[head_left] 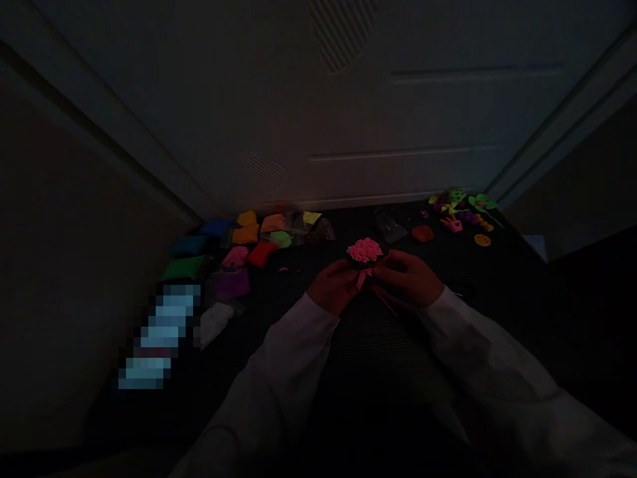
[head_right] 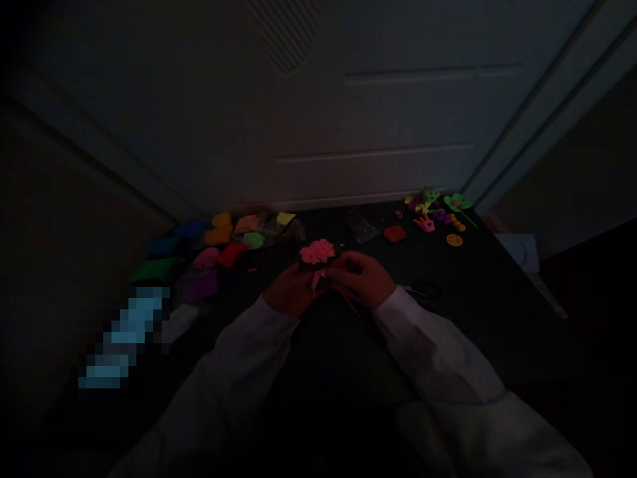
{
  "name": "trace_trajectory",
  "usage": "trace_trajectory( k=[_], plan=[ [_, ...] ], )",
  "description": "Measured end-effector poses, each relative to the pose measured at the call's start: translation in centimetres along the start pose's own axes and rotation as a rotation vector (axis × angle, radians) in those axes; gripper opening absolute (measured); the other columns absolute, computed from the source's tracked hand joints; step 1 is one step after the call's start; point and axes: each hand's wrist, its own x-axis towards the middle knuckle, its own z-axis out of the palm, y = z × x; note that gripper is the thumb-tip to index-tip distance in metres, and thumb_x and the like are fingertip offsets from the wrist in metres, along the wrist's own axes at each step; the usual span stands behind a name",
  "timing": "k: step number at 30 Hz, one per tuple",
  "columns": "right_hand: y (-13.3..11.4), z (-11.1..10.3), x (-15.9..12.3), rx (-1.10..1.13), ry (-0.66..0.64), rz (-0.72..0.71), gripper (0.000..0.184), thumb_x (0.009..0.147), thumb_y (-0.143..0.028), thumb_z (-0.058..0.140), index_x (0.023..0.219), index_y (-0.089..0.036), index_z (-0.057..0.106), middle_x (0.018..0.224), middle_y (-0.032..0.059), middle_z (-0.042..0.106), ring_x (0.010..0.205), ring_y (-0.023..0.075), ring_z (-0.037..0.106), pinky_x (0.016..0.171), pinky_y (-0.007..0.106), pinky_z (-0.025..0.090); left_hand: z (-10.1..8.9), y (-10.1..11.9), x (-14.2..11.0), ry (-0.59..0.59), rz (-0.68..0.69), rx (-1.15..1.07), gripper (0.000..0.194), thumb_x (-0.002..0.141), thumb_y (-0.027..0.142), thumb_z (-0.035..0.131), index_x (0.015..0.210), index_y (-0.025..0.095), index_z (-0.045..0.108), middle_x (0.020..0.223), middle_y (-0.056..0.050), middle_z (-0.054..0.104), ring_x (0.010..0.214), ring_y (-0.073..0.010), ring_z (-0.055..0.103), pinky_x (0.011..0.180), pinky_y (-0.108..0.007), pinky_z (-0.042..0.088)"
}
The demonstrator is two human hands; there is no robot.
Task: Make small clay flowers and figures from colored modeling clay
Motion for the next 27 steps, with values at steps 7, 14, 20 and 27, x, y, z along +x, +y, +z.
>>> trace_trajectory(
  k=[7,14,20,27],
  plan=[
    [0.27,-0.07,-0.08,0.089,-0.022,0.042,0.016,0.058,-0.025,0.068,0.071,-0.02,0.061,0.07,-0.0034,0.063,0.066,0.0101,0.056,0.067,0.027,0.042,-0.24,-0.1,0.26,-0.021,0.0,-0.011,0.023,0.056,0.008,0.064,0.077,0.013,0.06,0.079,-0.003,0.063,0.073,-0.0139,0.058,0.073,-0.032,0.043],
    [0.54,-0.01,-0.08,0.112,-0.037,0.118,0.025,0.057,-0.026,0.068,0.081,-0.02,0.063,0.07,-0.0022,0.064,0.069,0.0127,0.057,0.071,0.031,0.042,-0.39,-0.04,0.36,0.012,0.033,0.074,0.024,0.053,0.011,0.066,0.077,0.013,0.061,0.074,-0.003,0.064,0.07,-0.0135,0.058,0.075,-0.033,0.042],
    [0.69,-0.26,0.14,0.09,-0.003,0.016,0.031,0.059,-0.029,0.067,0.088,-0.021,0.062,0.082,-0.0006,0.065,0.078,0.0147,0.057,0.076,0.032,0.042,-0.35,-0.02,0.63,0.12,0.199,0.207,0.018,0.051,0.019,0.069,0.067,0.015,0.063,0.066,0.001,0.063,0.065,-0.0119,0.057,0.073,-0.031,0.042],
    [0.96,-0.53,0.42,-0.001,0.041,-0.05,0.034,0.062,-0.028,0.066,0.095,-0.022,0.06,0.095,0.0005,0.063,0.087,0.0166,0.056,0.079,0.032,0.041,0.13,0.41,-0.19,0.163,0.453,0.749,0.012,0.059,0.024,0.065,0.069,0.019,0.067,0.075,0.0,0.065,0.076,-0.015,0.058,0.078,-0.03,0.041]
  ],
)
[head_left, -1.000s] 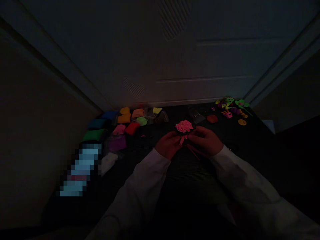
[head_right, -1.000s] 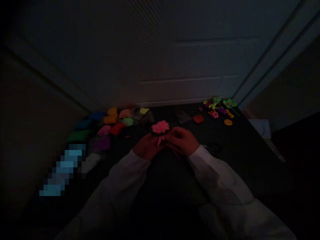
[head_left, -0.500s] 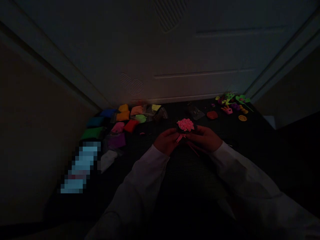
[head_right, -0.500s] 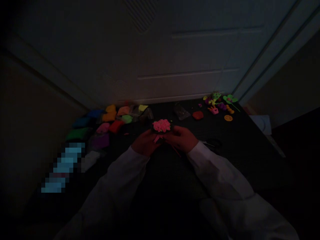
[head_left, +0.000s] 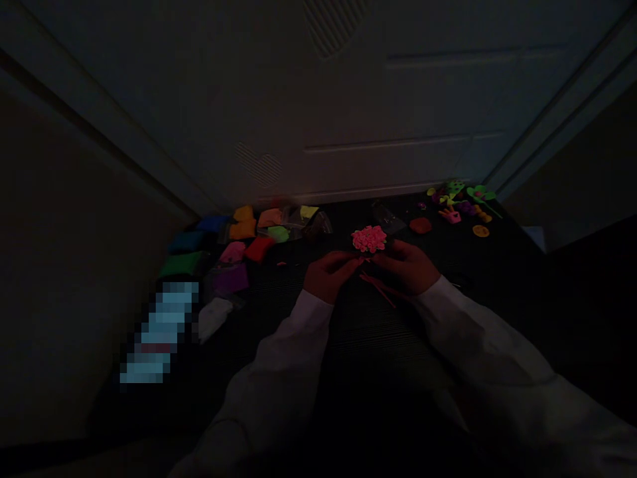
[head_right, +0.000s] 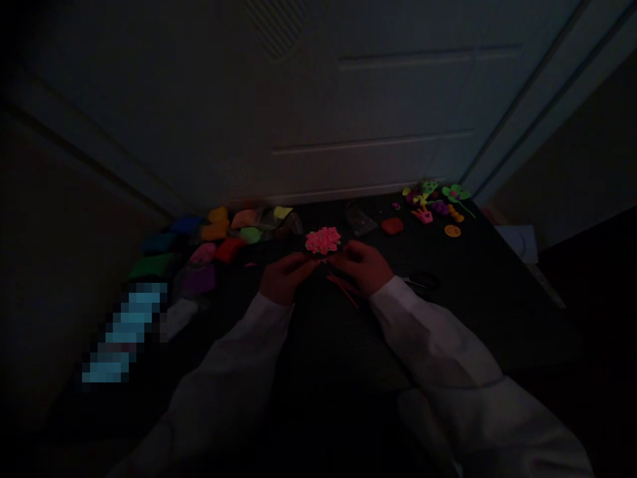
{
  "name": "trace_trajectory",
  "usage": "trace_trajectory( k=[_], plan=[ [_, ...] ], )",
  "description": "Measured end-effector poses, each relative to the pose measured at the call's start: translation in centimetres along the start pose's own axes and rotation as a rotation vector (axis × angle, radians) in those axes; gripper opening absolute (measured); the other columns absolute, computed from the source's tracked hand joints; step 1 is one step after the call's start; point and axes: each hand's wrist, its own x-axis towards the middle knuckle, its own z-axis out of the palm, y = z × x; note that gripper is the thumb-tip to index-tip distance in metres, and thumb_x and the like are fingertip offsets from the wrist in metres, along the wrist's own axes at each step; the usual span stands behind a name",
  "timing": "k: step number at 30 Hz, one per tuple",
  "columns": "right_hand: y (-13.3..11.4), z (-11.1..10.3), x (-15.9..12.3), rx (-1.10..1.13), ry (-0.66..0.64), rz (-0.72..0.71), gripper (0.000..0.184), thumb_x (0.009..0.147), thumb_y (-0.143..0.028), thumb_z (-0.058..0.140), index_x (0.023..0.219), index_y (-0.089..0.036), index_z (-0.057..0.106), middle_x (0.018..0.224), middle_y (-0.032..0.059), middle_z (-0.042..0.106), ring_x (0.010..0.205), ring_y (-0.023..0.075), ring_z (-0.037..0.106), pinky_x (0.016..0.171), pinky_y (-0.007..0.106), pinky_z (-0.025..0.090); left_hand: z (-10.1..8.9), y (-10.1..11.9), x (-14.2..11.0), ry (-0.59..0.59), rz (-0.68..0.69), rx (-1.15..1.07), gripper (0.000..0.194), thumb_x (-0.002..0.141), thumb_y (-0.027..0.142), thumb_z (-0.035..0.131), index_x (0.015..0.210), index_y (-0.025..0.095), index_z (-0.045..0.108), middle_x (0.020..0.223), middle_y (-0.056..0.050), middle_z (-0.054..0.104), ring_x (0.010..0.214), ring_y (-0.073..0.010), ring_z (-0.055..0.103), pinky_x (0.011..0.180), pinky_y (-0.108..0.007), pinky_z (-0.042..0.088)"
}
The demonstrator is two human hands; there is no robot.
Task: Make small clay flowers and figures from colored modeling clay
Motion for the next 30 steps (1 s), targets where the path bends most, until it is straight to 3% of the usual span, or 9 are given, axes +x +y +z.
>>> trace_trajectory(
  k=[7,12,22,30],
  plan=[
    [0.14,0.11,0.04,-0.091,0.02,-0.055,0.033,0.063,-0.029,0.064,0.095,-0.022,0.06,0.095,0.0017,0.063,0.088,0.0181,0.056,0.079,0.034,0.041,0.13,-0.22,-0.34,0.035,0.098,0.087,0.015,0.061,0.025,0.064,0.074,0.018,0.066,0.078,-0.001,0.064,0.073,-0.0139,0.058,0.071,-0.027,0.043],
    [0.01,0.33,0.06,-0.209,0.053,-0.07,0.028,0.062,-0.032,0.064,0.088,-0.021,0.061,0.088,0.0003,0.063,0.085,0.0171,0.057,0.077,0.033,0.043,-0.13,-0.14,-0.22,0.034,0.066,0.252,0.016,0.06,0.027,0.064,0.072,0.017,0.065,0.075,-0.002,0.063,0.069,-0.0144,0.056,0.067,-0.028,0.042],
    [-0.16,0.46,-0.2,-0.229,0.058,-0.066,0.022,0.062,-0.032,0.063,0.08,-0.02,0.06,0.079,-0.001,0.062,0.079,0.0153,0.056,0.073,0.032,0.045,0.07,-0.13,-0.04,-0.005,-0.13,0.024,0.017,0.055,0.025,0.066,0.069,0.016,0.063,0.066,0.001,0.062,0.063,-0.0123,0.055,0.066,-0.027,0.042],
    [-0.26,0.5,-0.24,-0.215,0.045,-0.067,0.025,0.063,-0.031,0.063,0.085,-0.02,0.059,0.082,-0.0007,0.062,0.081,0.0159,0.056,0.076,0.033,0.044,0.01,-0.01,0.07,-0.008,-0.146,-0.018,0.015,0.054,0.024,0.067,0.066,0.016,0.063,0.061,0.003,0.06,0.059,-0.0093,0.051,0.064,-0.025,0.039]
  ],
)
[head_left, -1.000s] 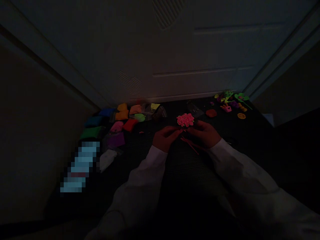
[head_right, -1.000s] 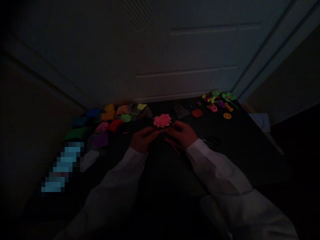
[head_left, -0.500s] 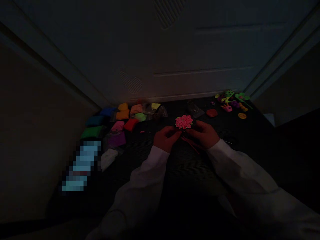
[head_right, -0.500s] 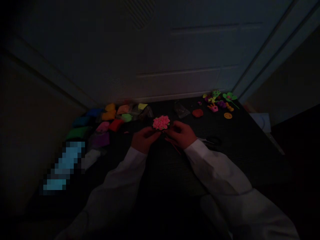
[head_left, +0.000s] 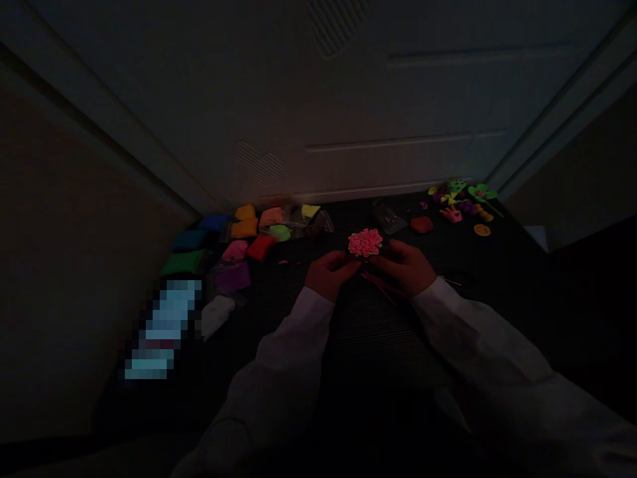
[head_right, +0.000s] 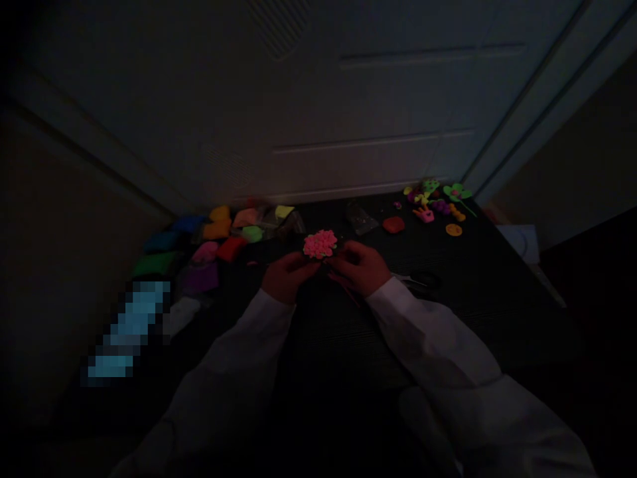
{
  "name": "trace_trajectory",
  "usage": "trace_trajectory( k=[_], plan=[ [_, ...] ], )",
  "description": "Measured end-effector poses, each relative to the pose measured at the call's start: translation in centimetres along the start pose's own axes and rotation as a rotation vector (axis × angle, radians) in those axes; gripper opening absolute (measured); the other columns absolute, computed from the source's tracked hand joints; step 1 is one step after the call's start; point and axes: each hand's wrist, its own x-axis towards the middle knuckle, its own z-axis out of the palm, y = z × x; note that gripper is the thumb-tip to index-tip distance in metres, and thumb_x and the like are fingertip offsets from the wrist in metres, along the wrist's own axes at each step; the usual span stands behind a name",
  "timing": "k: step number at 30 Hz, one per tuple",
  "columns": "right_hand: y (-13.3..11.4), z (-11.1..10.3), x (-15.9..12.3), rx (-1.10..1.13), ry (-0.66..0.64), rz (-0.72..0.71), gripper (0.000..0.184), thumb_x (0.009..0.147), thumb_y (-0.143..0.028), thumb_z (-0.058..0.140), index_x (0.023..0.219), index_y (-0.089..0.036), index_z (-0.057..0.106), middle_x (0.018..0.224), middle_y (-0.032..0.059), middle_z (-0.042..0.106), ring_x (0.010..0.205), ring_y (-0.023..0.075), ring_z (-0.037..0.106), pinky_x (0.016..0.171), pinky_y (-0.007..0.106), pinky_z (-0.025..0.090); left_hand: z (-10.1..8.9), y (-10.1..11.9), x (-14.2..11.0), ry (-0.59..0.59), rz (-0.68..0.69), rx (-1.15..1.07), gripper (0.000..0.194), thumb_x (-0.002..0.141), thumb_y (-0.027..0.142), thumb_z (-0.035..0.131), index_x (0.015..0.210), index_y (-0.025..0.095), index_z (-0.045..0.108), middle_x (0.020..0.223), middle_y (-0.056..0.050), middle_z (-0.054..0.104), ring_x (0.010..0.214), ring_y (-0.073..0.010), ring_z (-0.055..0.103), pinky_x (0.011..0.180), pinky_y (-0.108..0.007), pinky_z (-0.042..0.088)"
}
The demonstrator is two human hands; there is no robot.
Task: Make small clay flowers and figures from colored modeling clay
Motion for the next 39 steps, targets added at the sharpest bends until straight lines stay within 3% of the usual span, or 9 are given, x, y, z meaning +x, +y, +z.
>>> trace_trajectory(
  k=[10,17,26,39],
  plan=[
    [0.1,-0.1,0.0,-0.058,0.024,0.013,0.022,0.062,-0.033,0.063,0.08,-0.019,0.059,0.074,-0.0015,0.061,0.071,0.0139,0.056,0.071,0.033,0.045,-0.5,-1.5,1.0,-0.107,-0.127,-0.197,0.018,0.053,0.028,0.068,0.064,0.015,0.061,0.052,0.004,0.052,0.047,-0.0062,0.043,0.048,-0.022,0.032],
    [0.2,-0.1,0.1,-0.045,0.021,-0.012,0.023,0.062,-0.034,0.063,0.08,-0.019,0.059,0.076,-0.001,0.062,0.073,0.0137,0.056,0.073,0.032,0.044,-0.2,-1.1,0.6,-0.043,-0.131,-0.076,0.02,0.05,0.028,0.07,0.063,0.015,0.061,0.052,0.004,0.052,0.044,-0.004,0.04,0.045,-0.02,0.028],
    [-0.1,0.0,0.0,-0.049,0.03,0.011,0.024,0.061,-0.036,0.062,0.077,-0.018,0.059,0.072,-0.0014,0.061,0.069,0.0135,0.055,0.07,0.032,0.044,-0.2,-0.3,0.4,-0.112,-0.331,-0.306,0.023,0.045,0.023,0.072,0.061,0.013,0.058,0.051,0.003,0.05,0.045,-0.005,0.043,0.042,-0.019,0.028],
    [0.3,-0.1,0.1,-0.057,0.023,-0.004,0.025,0.063,-0.035,0.061,0.082,-0.019,0.06,0.078,0.0002,0.062,0.071,0.015,0.056,0.069,0.032,0.044,-0.3,-0.4,0.5,-0.154,-0.361,-0.303,0.022,0.049,0.026,0.071,0.062,0.013,0.058,0.052,0.003,0.049,0.046,-0.0051,0.043,0.04,-0.018,0.027]
  ],
)
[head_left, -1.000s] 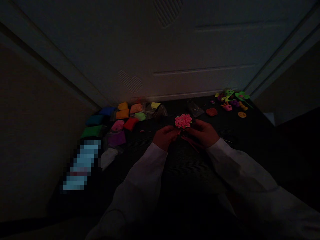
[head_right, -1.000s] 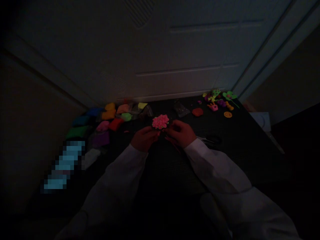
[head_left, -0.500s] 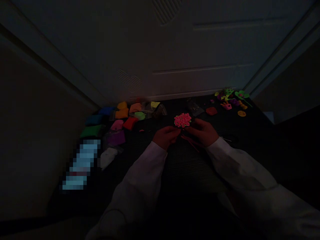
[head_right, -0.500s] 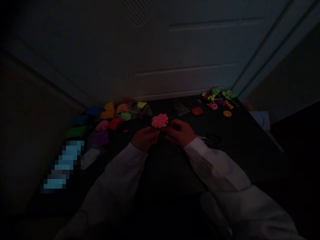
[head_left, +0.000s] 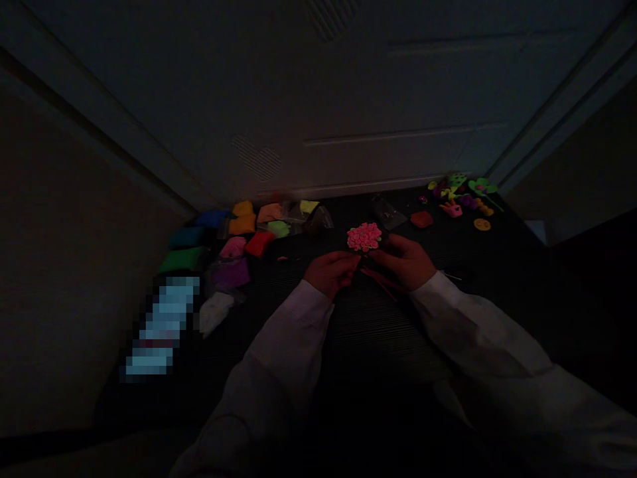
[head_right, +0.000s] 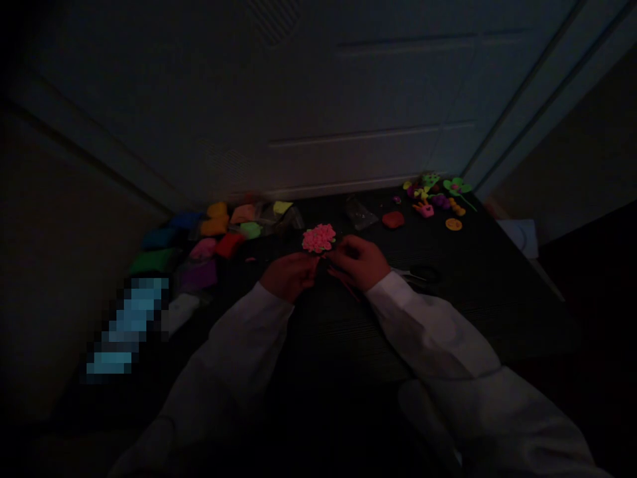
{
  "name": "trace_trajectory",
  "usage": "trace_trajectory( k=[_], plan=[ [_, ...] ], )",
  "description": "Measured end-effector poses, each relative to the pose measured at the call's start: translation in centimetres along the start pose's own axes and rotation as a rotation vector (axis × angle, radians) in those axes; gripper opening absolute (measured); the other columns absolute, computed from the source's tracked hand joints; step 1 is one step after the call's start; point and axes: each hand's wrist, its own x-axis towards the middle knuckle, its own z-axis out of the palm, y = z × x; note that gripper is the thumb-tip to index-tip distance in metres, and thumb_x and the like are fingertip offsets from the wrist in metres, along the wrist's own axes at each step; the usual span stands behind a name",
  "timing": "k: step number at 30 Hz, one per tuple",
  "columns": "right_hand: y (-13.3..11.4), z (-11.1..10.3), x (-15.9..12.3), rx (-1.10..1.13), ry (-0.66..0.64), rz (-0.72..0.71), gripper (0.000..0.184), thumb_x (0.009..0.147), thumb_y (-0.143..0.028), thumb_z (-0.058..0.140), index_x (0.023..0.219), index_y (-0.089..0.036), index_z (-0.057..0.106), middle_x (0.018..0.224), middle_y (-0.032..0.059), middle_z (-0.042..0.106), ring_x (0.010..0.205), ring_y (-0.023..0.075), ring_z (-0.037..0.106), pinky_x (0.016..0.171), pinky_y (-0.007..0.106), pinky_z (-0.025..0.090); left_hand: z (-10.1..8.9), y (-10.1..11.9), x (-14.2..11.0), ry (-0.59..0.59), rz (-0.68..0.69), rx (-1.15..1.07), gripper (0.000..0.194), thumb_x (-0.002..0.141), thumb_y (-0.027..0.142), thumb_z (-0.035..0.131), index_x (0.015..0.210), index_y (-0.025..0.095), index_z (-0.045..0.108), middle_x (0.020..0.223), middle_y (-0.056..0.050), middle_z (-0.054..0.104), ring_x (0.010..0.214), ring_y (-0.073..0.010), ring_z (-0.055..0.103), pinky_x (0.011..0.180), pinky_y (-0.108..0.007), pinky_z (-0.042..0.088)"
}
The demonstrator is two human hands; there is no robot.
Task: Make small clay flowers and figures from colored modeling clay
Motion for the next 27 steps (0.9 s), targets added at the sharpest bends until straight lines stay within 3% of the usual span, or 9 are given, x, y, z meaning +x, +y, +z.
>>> trace_trajectory(
  k=[27],
  plan=[
    [0.06,-0.01,0.08,0.009,0.05,-0.02,0.027,0.064,-0.034,0.061,0.086,-0.02,0.06,0.083,0.0009,0.063,0.076,0.015,0.056,0.071,0.031,0.043,0.47,0.3,-0.56,0.017,-0.073,-0.055,0.022,0.047,0.022,0.073,0.063,0.013,0.06,0.051,0.001,0.053,0.046,-0.0049,0.044,0.041,-0.017,0.029]
  ],
)
